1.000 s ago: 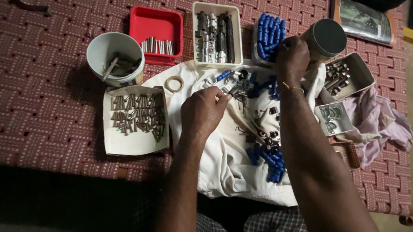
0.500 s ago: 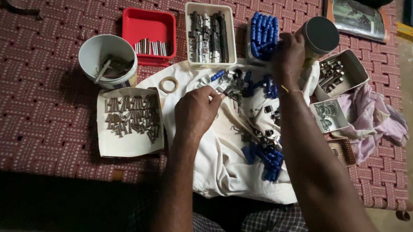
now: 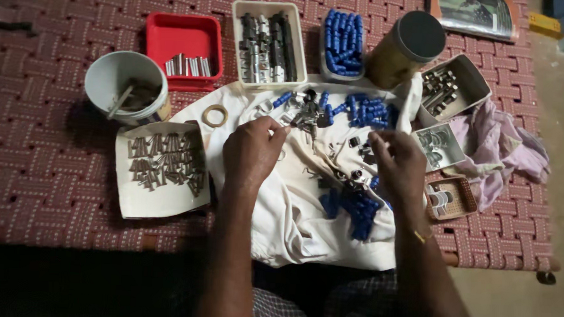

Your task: The person picks up and joins small metal and blue plastic components by hand, taking items from various trays and placing finished pieces back onto a white cloth.

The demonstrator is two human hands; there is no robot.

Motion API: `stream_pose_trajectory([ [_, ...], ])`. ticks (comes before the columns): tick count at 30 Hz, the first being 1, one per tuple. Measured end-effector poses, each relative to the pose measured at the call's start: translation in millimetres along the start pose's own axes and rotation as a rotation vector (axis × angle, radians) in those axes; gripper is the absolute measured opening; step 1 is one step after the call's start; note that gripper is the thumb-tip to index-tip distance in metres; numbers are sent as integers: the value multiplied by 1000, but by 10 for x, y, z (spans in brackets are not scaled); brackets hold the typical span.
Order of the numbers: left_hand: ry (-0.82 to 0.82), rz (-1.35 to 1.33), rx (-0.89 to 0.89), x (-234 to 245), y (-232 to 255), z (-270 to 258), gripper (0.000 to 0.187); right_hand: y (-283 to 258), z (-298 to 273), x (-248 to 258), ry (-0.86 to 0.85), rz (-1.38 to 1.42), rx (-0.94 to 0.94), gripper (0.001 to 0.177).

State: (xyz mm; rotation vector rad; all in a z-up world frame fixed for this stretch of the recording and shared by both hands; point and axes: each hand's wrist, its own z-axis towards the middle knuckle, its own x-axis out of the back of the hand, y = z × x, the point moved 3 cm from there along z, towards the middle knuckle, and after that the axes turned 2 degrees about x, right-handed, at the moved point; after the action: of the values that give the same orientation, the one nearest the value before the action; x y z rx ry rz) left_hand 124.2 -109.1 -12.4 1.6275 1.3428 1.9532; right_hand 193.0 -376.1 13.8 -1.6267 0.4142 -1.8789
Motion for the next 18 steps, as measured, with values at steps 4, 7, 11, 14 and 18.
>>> stream_pose_trajectory([
  [4,-5,17,31,-3,10,-27,28,11,-85,-4,-14,225,-161,28],
  [7,-17,74,25,0,-2,-16,25,57,-27,-2,-66,85,-204,26],
  [11,-8,76,28,15,-50,-28,26,119,57,4,-124,-6,-45,27],
  [14,14,86,15,13,-54,-48,24,198,89,5,-152,-57,-61,28],
  [18,-60,123,45,-19,-26,-68,24,308,126,83,-134,-127,-56,28],
])
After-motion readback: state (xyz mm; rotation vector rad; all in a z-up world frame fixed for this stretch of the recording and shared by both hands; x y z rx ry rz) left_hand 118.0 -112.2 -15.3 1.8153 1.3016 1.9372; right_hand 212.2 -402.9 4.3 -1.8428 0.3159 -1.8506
